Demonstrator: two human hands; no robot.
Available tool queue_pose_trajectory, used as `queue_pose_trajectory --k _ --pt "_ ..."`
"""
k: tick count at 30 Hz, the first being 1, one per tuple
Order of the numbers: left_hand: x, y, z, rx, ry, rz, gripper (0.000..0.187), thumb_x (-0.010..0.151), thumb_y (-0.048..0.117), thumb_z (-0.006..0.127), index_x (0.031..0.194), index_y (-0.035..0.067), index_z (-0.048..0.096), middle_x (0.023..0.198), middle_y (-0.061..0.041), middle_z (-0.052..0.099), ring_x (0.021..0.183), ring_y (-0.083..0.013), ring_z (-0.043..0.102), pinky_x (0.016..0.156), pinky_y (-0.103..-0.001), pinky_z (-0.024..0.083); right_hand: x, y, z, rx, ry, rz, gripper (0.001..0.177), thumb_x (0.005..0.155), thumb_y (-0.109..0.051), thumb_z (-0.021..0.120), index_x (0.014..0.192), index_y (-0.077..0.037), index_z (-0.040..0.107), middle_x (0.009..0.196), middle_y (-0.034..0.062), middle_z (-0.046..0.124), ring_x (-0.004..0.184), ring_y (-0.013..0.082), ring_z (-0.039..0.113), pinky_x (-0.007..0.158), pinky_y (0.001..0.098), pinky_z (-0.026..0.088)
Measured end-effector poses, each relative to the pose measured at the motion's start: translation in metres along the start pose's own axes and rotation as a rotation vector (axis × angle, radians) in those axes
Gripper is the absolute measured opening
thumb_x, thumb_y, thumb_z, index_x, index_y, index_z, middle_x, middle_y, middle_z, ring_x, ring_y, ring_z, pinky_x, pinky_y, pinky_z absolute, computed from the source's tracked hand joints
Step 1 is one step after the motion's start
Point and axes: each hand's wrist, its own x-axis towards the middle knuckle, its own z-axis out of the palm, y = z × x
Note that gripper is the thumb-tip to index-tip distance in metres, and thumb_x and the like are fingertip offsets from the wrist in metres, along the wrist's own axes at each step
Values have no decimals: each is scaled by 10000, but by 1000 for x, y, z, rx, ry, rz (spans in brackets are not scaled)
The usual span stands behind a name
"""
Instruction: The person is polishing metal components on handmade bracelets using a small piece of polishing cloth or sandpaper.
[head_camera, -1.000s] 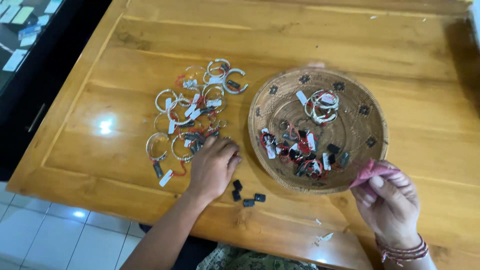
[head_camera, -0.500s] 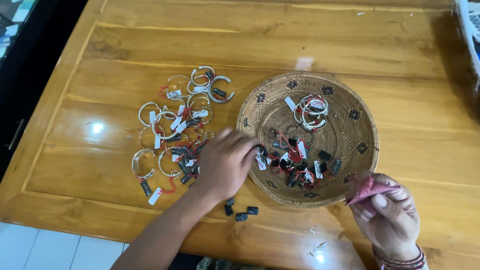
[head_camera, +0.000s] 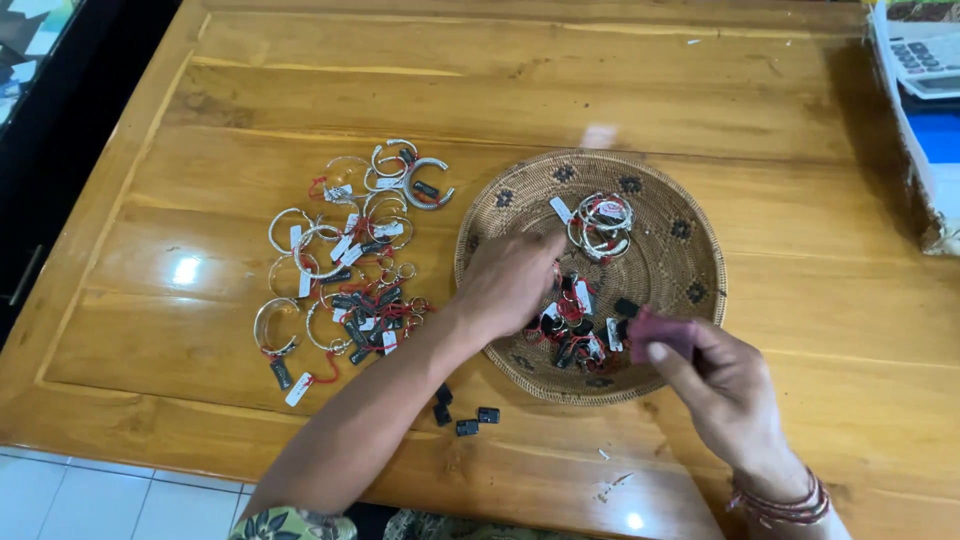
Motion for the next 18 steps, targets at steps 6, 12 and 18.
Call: queue_pose_trajectory --k 6,12,18 --pt "-40 24 -12 -220 82 155 227 915 96 650 1125 32 593 931 -246 687 933 -463 685 792 -580 565 31 -42 27 -543 24 -153 355 866 -267 789 1143 -49 741 768 179 669 704 387 705 618 455 554" --pt "-48 31 3 -170 159 159 354 889 39 673 1231 66 583 913 -180 690 897 -398 701 764 -518 587 37 -1 34 -507 -1 -217 210 934 -226 708 1100 -111 769 730 121 641 678 346 678 601 416 537" --pt "-56 27 17 -210 273 242 516 848 33 710 1332 142 569 900 -133 704 864 -343 718 697 -471 605 33 -2 36 -485 -109 -305 158 953 -194 666 998 -67 748 730 127 671 679 378 714 591 422 582"
